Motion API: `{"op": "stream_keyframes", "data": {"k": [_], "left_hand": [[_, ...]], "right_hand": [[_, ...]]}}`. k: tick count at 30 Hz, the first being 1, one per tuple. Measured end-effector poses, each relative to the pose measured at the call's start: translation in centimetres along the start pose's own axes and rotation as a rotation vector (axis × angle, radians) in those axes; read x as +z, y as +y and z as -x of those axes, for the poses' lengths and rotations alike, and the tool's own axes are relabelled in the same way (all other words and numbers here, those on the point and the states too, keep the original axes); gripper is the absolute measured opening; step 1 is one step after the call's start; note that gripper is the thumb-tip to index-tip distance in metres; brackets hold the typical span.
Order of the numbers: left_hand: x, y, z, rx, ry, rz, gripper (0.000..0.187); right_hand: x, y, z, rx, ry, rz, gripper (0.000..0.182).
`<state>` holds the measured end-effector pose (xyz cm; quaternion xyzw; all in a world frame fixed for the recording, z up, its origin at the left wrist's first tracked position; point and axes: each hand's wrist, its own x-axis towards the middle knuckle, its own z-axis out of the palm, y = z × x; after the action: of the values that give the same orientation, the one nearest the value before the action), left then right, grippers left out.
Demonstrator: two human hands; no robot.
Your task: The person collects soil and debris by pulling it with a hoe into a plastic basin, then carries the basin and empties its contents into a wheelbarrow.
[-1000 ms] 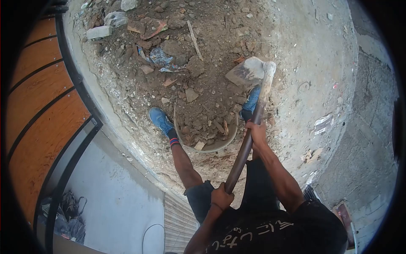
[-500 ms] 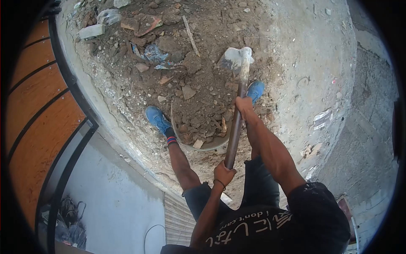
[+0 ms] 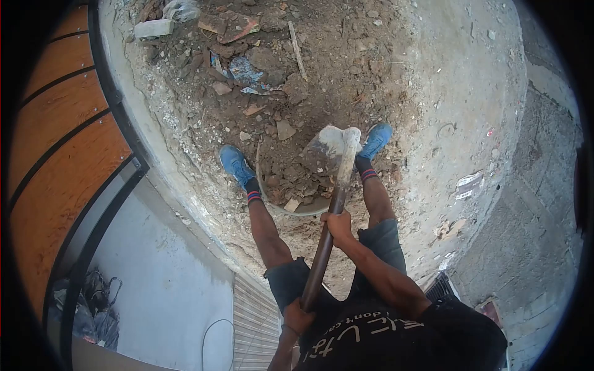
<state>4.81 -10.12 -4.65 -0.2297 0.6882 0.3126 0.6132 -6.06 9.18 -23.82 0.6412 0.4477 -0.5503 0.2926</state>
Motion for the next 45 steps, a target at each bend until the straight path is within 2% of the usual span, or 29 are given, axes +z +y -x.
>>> {"op": "stream_keyframes", "data": {"k": [3,6,10,11,13,16,17,19,20,22,23,24,25,26,27,28,30,32,33,35,40,42,44,45], "left_hand": [[-0.4,-0.7,1.5,-0.065,-0.008,-0.097,0.042],[0.0,2.1,-1.6,-0.026,0.057,-0.227,0.039],[3.3,4.7,-7.4,0.134,0.225,-0.062,0.036],[4.4,5.5,-8.7,0.139,0.236,-0.050,0.036],[6.3,7.1,-10.2,0.273,0.380,0.083,0.033],[8.1,9.7,-11.0,0.258,0.461,0.209,0.031],[9.0,10.2,-10.9,0.253,0.472,0.220,0.031],[10.4,10.9,-11.2,0.236,0.611,0.376,0.032],[11.0,11.1,-11.4,0.189,0.624,0.414,0.030],[11.7,11.4,-12.6,0.139,0.633,0.499,0.030],[12.2,11.4,-13.1,0.088,0.629,0.582,0.030],[13.2,11.4,-14.1,0.131,0.694,0.594,0.028],[14.7,11.0,-14.3,0.121,0.693,0.595,0.028],[16.3,10.7,-14.5,0.084,0.598,0.736,0.027],[17.0,10.5,-14.5,0.048,0.500,0.873,0.026],[15.0,12.0,-11.9,-0.085,0.284,1.081,0.024],[16.6,9.4,-10.2,-0.203,0.163,1.022,0.025],[18.7,5.0,-8.4,-0.141,0.266,0.649,0.033],[19.1,4.5,-7.2,-0.145,0.253,0.649,0.033],[18.8,5.1,-5.1,-0.083,0.195,0.628,0.041],[16.7,7.0,-5.4,-0.076,0.166,0.424,0.041],[13.4,8.2,-7.3,0.029,0.086,0.351,0.042],[11.7,8.7,-10.5,0.215,0.130,0.336,0.037],[9.9,9.4,-12.1,0.268,0.146,0.284,0.036]], "right_hand": [[0.2,0.6,1.9,0.019,-0.014,-0.090,0.020],[-1.1,-2.8,0.3,-0.005,-0.070,-0.196,0.024],[-1.4,-11.1,0.6,-0.271,-0.121,-0.201,0.018],[-1.7,-12.7,0.7,-0.281,-0.130,-0.191,0.018],[-2.2,-15.0,1.3,-0.436,-0.226,-0.097,0.016],[-1.4,-17.5,3.2,-0.548,-0.347,-0.079,0.013],[-0.9,-17.6,3.3,-0.548,-0.360,-0.069,0.013],[0.3,-17.9,3.2,-0.503,-0.551,0.024,0.016],[1.4,-17.8,2.9,-0.504,-0.561,0.026,0.016],[4.3,-16.9,1.5,-0.460,-0.690,0.235,0.017],[5.9,-16.1,0.6,-0.449,-0.692,0.239,0.017],[7.6,-15.1,-0.6,-0.430,-0.642,0.367,0.020],[8.4,-13.9,-1.9,-0.413,-0.589,0.493,0.024],[8.4,-12.0,-3.8,-0.410,-0.593,0.499,0.024],[8.1,-9.4,-6.2,-0.458,-0.471,0.689,0.028],[7.6,-6.8,-8.3,-0.502,-0.341,0.875,0.032],[4.8,-2.2,-11.1,-0.362,-0.297,0.909,0.044],[2.9,-2.2,-6.9,-0.221,-0.286,0.712,0.042],[1.6,-2.1,-5.7,-0.213,-0.275,0.715,0.042],[-0.8,-2.7,-4.6,-0.115,-0.313,0.526,0.038],[-4.1,-8.4,-0.8,-0.179,-0.244,0.242,0.024],[-4.5,-11.1,-0.5,-0.209,-0.204,0.167,0.020],[-4.3,-14.5,-0.8,-0.401,-0.144,0.140,0.010],[-4.1,-16.0,-1.6,-0.418,-0.098,0.098,0.010]]}}
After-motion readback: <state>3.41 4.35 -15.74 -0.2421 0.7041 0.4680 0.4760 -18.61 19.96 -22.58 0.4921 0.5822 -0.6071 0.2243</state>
